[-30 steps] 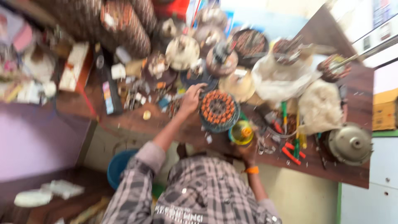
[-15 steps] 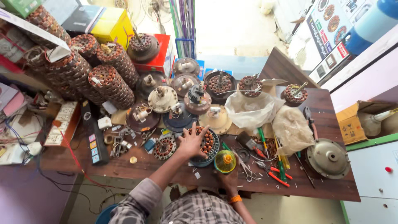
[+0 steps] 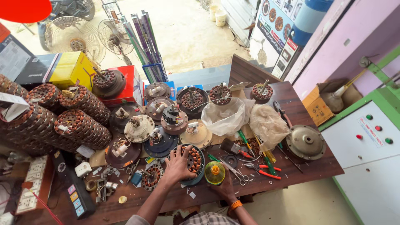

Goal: The person pours a yellow liquid from a plastic bottle over the copper windings of an electric motor stator, rotating the stator to spread the liquid around its slots. They briefly lift and reposition the stator and continue pouring liquid over different sections of the winding.

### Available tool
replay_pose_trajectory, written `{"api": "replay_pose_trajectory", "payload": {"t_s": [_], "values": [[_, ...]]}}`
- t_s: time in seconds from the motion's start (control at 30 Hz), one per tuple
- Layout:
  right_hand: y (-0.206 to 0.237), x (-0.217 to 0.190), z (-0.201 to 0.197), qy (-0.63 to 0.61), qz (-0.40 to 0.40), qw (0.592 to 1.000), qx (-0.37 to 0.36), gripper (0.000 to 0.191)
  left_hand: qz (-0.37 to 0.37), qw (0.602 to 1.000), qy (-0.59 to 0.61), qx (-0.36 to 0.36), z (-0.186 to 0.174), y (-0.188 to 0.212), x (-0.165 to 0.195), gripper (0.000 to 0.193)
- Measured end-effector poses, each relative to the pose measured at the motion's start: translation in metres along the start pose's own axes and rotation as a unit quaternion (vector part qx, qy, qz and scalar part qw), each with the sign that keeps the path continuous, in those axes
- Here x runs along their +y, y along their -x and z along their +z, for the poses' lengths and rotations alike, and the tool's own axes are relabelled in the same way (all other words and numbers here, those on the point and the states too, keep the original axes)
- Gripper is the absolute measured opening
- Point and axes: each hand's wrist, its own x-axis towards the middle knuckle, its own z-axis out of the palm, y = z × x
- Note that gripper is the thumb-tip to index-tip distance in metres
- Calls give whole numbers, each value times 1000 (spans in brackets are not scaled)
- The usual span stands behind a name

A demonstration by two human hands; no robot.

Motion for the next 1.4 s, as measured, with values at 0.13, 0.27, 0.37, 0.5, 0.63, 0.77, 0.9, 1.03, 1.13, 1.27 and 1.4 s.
{"api": "replay_pose_trajectory", "payload": {"t_s": [0.13,0.27,0.37,0.5,0.63,0.77,0.9,1.03,1.13,1.27,1.4], "values": [[1,-4,-3,31,-5,999,1,105,3,999,-18,-43,-4,-6,-9,130],[3,-2,-4,24,-27,999,-10,105,70,992,-81,-69,-20,-13,-22,133],[7,2,-7,39,-23,999,-11,104,85,994,-68,13,-26,0,-21,134],[11,4,-15,72,-12,997,38,99,97,968,31,228,-19,47,-15,91],[11,3,-22,133,-43,988,64,103,92,959,257,83,-4,77,-1,46],[20,-8,-21,102,-4,990,96,99,91,915,393,6,22,83,17,23],[33,-49,-42,55,-2,995,83,97,159,895,413,52,36,80,35,17],[47,-117,-88,-104,27,993,-49,110,248,899,359,45,26,75,58,42],[53,-154,-105,-236,19,965,-109,117,368,839,394,-75,20,65,73,103],[56,-167,-100,-211,19,977,-36,110,348,721,565,-201,38,61,79,128],[70,-174,-80,-122,-28,992,32,112,320,768,531,-160,61,68,67,117]]}}
